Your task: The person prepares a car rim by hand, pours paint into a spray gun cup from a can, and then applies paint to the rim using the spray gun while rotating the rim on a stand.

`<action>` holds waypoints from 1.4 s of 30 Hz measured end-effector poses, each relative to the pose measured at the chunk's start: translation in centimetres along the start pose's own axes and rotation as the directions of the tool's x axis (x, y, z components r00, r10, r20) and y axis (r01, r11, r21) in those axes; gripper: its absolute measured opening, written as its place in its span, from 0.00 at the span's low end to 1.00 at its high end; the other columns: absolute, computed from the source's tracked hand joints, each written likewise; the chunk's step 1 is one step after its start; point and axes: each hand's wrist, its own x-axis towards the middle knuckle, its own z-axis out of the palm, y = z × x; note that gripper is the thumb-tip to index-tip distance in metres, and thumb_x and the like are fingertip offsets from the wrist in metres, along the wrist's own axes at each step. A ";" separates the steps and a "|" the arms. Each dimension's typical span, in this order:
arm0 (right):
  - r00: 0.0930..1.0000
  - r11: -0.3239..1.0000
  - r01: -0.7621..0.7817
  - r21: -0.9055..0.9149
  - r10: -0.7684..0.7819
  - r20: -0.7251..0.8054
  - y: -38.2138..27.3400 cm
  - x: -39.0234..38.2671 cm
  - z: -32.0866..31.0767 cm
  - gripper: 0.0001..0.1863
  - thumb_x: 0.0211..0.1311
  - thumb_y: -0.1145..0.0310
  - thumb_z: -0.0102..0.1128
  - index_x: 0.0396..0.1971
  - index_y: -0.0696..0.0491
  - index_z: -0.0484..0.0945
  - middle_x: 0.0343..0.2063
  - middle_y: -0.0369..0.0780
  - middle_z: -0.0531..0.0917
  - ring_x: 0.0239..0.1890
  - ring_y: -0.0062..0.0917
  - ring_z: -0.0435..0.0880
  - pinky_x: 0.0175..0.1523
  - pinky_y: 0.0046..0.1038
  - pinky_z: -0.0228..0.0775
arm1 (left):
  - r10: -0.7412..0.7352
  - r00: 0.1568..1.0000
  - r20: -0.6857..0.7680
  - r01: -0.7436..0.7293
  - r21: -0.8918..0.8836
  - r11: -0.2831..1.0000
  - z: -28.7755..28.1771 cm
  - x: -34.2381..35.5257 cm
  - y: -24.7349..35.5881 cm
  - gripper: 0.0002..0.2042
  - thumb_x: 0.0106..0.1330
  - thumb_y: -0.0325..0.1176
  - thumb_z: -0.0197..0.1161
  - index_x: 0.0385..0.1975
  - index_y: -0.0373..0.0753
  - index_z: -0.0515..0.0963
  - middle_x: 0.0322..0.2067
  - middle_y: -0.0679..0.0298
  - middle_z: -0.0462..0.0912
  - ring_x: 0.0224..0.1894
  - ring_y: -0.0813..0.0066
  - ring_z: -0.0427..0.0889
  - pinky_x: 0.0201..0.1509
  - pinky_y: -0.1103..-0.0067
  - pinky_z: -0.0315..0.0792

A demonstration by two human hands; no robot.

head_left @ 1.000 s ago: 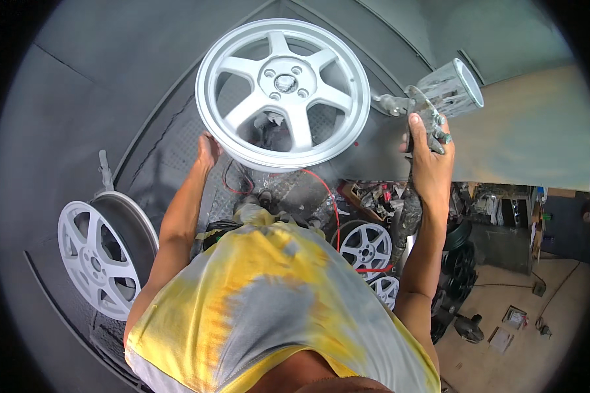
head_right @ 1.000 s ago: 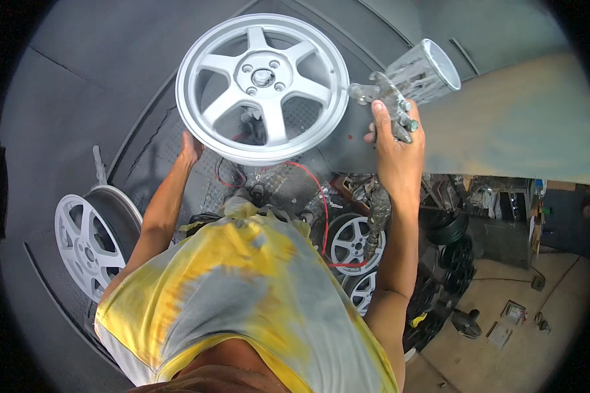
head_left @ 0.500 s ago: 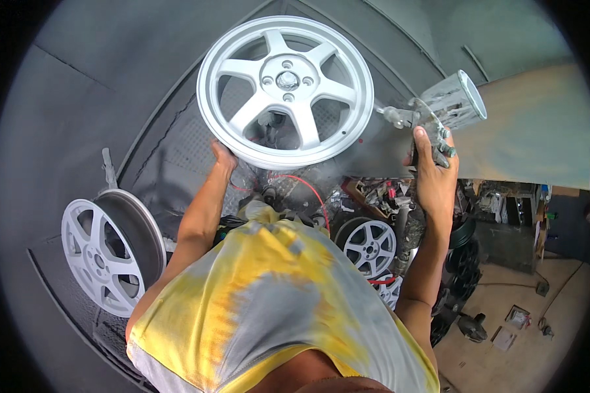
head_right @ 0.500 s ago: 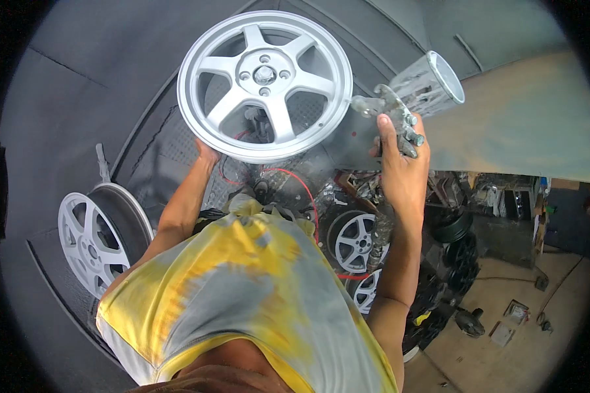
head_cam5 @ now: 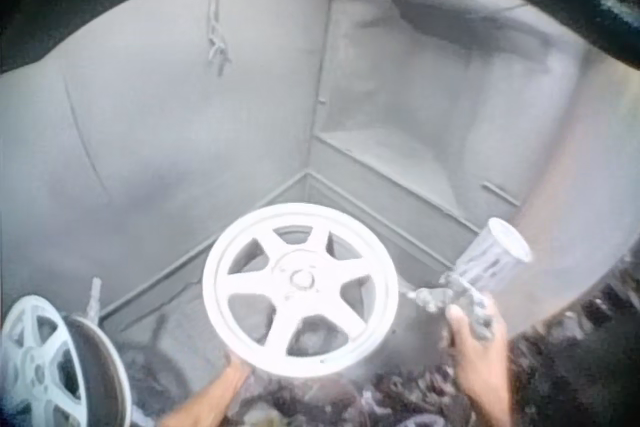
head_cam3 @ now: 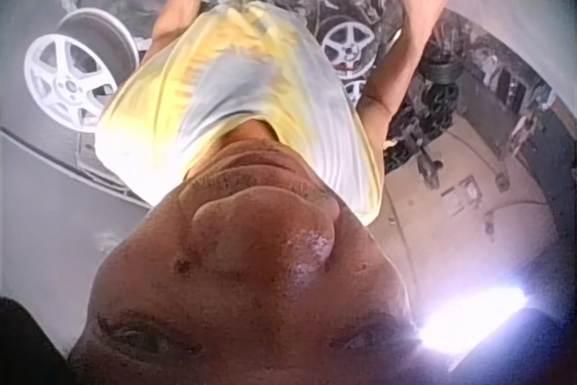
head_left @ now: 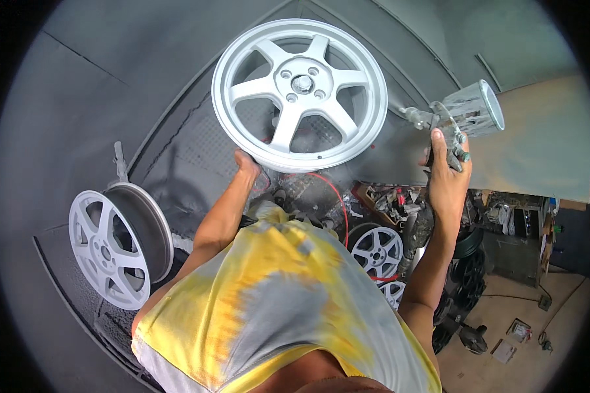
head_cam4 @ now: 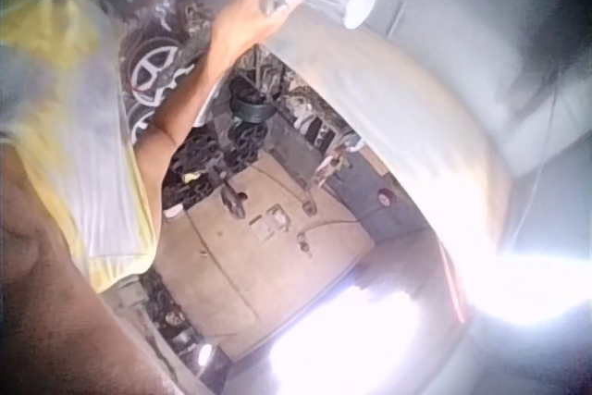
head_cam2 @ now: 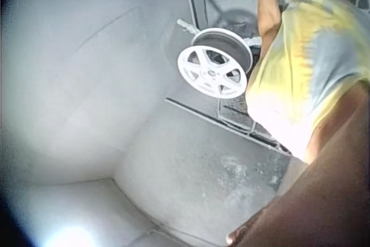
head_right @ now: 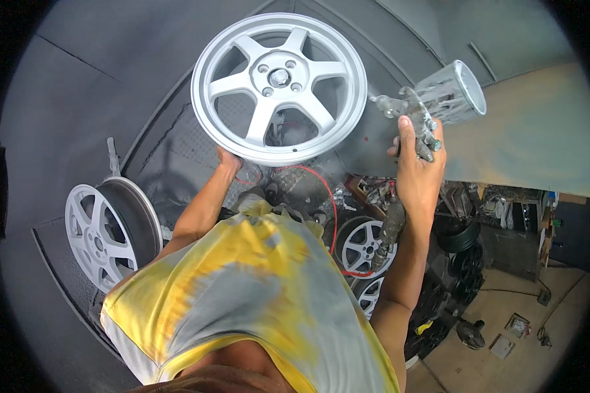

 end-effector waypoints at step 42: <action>0.986 0.988 0.153 0.019 -0.154 0.064 -1.7 5.1 1.8 0.15 0.77 0.59 0.62 0.47 0.57 0.82 0.27 0.32 0.81 0.24 0.14 0.77 0.32 0.22 0.69 | -0.158 0.977 0.142 0.114 0.279 0.954 -0.8 10.5 4.4 0.36 0.81 0.57 0.30 0.67 0.29 0.70 0.62 0.47 0.79 0.63 0.49 0.80 0.72 0.60 0.72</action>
